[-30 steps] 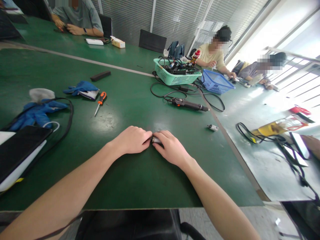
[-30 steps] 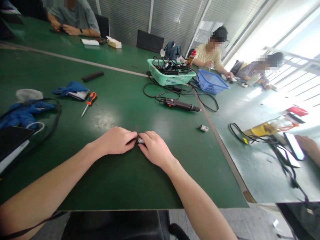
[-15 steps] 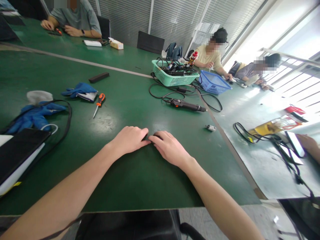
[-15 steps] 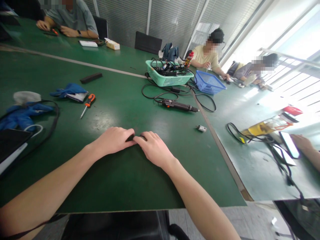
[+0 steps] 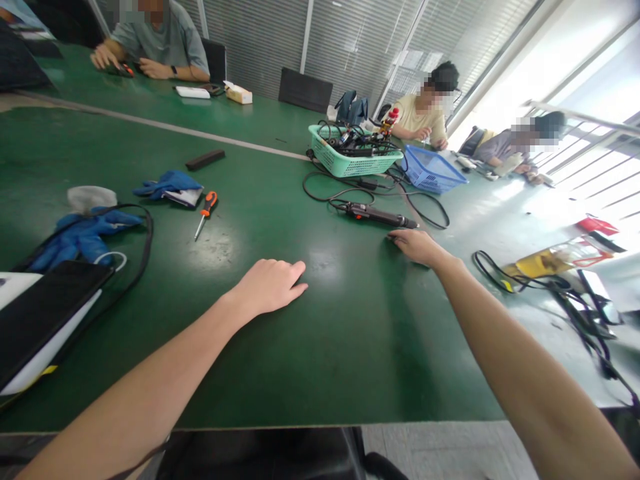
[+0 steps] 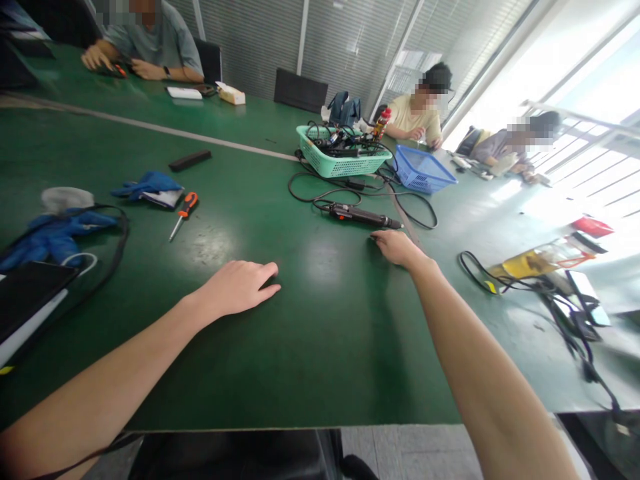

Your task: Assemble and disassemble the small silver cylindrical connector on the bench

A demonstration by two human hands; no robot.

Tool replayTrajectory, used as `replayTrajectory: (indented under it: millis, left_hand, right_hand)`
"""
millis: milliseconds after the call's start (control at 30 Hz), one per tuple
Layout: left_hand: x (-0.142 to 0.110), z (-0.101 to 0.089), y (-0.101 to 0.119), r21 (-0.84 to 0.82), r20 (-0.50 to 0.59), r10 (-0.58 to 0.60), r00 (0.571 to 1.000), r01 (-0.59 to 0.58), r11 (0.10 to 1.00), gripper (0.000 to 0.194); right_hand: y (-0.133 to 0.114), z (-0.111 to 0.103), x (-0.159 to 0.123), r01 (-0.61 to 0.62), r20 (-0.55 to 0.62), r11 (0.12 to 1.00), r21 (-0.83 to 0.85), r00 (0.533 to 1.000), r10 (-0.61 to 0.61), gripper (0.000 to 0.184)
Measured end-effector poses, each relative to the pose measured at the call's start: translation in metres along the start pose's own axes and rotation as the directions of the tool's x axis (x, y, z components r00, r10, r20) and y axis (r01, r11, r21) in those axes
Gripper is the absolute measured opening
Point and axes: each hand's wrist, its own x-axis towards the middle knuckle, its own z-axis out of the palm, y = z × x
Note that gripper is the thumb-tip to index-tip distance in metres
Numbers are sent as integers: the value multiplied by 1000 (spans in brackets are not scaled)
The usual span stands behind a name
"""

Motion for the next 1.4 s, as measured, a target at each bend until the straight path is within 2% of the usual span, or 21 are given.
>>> replayTrajectory:
  millis: [67,167,233,333,467,533,633,733,800,867,967,1200,1300,1400]
  left_hand:
    - [0,1,0,0,-8,7,1000,-7,1000,32]
    - [-1,2,0,-3,-15,7,1000,-7,1000,30]
    - [-1,3,0,-4,-15,1,1000,-1,1000,30]
    - [-2,3,1,-1,-12,-5,1000,5,1000,31]
    - [-2,2,2,6,-2,-9,1000,9,1000,32]
    - [-3,1,2,3,3,-15,1000,15,1000,32]
    - [-4,-1,1,2,-3,-18,1000,18,1000,33]
    - [-5,-3,1,18,-19,-46,999,46,999,33]
    - [-6,-5,1,24,-31,-83,996,84,996,32]
    - [-6,-6,2,26,-39,-117,992,118,993,31]
    - [-6,-6,3,32,-51,-132,990,134,991,32]
    - [-6,-5,3,28,-50,-136,990,137,990,32]
    - [-5,-6,3,42,-48,-135,990,137,990,30]
    - [-3,-7,3,48,-37,-143,989,145,988,30]
  right_hand:
    - [27,-2,-17,-35,35,999,-3,999,35,37]
    - [47,5,-53,-89,7,996,10,996,89,44]
    - [47,16,-76,-116,-94,992,48,988,120,46]
    - [26,33,-97,-140,-249,987,73,956,154,45]
    - [-38,41,-97,-150,-359,982,116,916,182,41]
    - [-83,40,-89,-105,-362,982,156,919,156,39]
    - [-160,39,-75,37,-350,980,194,936,34,38]
    - [-231,38,-67,85,-329,977,198,944,-16,39]
    - [-264,39,-64,104,-276,972,213,960,-42,40]
    - [-282,40,-63,117,-239,965,235,969,-60,39]
    - [-288,39,-61,141,-236,951,274,969,-75,39]
    - [-271,19,-72,164,-287,933,319,955,-70,49]
    - [-257,11,-84,188,-375,926,327,925,-56,43]
    - [-243,8,-92,183,-403,923,338,915,-34,36]
